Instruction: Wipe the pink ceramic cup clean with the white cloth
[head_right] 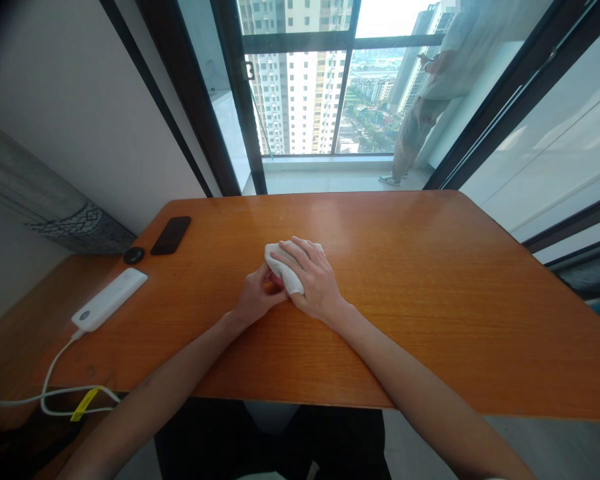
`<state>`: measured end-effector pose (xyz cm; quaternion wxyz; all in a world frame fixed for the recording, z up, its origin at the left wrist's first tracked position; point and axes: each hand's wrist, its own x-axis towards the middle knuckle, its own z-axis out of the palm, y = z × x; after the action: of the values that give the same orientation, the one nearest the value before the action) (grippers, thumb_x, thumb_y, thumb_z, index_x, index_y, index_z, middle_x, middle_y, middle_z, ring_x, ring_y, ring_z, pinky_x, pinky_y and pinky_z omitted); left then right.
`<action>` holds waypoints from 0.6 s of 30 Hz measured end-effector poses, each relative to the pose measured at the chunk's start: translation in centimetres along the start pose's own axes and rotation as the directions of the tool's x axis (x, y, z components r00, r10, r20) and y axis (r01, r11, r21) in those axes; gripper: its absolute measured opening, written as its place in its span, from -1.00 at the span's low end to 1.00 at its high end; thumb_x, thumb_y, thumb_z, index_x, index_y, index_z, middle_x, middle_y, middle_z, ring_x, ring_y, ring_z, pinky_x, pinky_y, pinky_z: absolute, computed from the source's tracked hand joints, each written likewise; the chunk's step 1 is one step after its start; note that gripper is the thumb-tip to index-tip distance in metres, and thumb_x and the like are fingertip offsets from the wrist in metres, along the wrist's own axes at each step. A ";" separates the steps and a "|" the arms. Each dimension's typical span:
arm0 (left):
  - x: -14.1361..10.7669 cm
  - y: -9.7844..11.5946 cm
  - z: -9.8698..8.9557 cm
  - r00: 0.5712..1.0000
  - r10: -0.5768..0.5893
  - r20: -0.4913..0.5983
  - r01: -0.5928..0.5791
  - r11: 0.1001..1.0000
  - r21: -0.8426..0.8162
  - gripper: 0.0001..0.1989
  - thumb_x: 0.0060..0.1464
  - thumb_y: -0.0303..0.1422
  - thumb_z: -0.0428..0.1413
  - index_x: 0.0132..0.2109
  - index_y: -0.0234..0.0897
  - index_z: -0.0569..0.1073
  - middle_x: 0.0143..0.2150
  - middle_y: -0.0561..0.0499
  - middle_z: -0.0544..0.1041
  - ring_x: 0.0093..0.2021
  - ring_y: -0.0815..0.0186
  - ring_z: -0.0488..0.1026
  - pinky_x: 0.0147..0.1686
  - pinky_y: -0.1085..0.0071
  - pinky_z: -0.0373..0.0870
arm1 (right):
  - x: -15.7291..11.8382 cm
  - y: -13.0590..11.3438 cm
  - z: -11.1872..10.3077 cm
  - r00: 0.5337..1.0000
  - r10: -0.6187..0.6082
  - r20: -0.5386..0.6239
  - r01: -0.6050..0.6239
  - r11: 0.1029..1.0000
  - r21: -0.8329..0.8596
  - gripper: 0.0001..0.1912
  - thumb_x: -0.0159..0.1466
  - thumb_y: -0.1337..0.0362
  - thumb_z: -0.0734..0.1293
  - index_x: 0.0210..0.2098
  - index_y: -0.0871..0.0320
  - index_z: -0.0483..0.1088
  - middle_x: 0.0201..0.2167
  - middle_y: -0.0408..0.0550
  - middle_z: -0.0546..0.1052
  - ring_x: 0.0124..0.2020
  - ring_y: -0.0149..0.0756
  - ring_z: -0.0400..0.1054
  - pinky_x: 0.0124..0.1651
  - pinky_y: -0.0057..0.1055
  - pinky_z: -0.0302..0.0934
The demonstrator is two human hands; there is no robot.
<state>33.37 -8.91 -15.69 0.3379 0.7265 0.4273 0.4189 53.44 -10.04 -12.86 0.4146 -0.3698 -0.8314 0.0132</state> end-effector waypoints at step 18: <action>0.0 0.4 -0.3 1.000 0.015 0.008 -0.014 1.000 -0.016 -0.35 0.11 -0.13 0.45 0.28 -0.20 0.48 0.07 -0.11 0.73 -0.03 0.16 0.71 -0.06 0.35 0.67 | -0.1 2.8 2.1 0.489 0.852 0.186 -0.541 0.129 0.831 -0.51 0.32 -0.27 0.45 -0.14 0.03 0.64 -0.18 -0.14 0.75 -0.06 -0.15 0.61 0.05 -0.30 0.50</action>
<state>33.22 -9.05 -15.27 0.3424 0.7287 0.4172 0.4216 53.66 -7.49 -15.25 0.6075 -0.4791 -0.3558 0.5242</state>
